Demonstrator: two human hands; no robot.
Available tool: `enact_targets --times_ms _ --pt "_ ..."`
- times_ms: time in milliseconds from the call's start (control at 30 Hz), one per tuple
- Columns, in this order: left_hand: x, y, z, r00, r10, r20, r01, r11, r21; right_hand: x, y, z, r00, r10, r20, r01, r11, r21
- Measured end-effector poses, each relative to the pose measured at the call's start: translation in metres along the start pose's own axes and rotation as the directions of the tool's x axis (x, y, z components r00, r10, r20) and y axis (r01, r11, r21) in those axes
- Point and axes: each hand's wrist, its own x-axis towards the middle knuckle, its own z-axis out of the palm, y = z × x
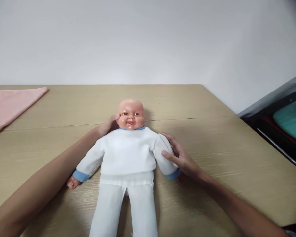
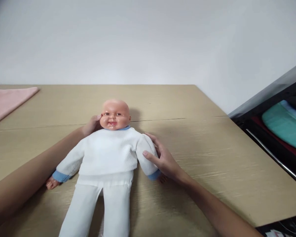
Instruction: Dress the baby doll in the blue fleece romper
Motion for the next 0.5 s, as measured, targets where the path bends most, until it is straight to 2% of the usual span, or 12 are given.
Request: enact_targets --times_ms 133,267,400,500 --pt "0.005 0.014 0.01 0.996 0.026 -0.09 -0.029 0.999 -0.031 0.001 -0.005 -0.008 0.999 -0.046 0.0 0.046 0.997 -0.058" --pt "0.013 0.033 0.018 0.989 0.003 -0.15 -0.013 0.998 -0.066 0.007 -0.006 -0.015 0.992 -0.091 -0.086 0.064 0.958 -0.279" --pt "0.024 0.043 0.008 0.985 -0.013 -0.173 0.004 0.999 -0.054 0.018 0.005 -0.013 0.958 -0.213 -0.191 0.07 0.822 -0.566" --pt "0.028 0.047 0.0 0.974 0.007 -0.228 -0.009 1.0 -0.011 0.021 0.012 -0.011 0.947 -0.272 -0.173 0.1 0.758 -0.645"
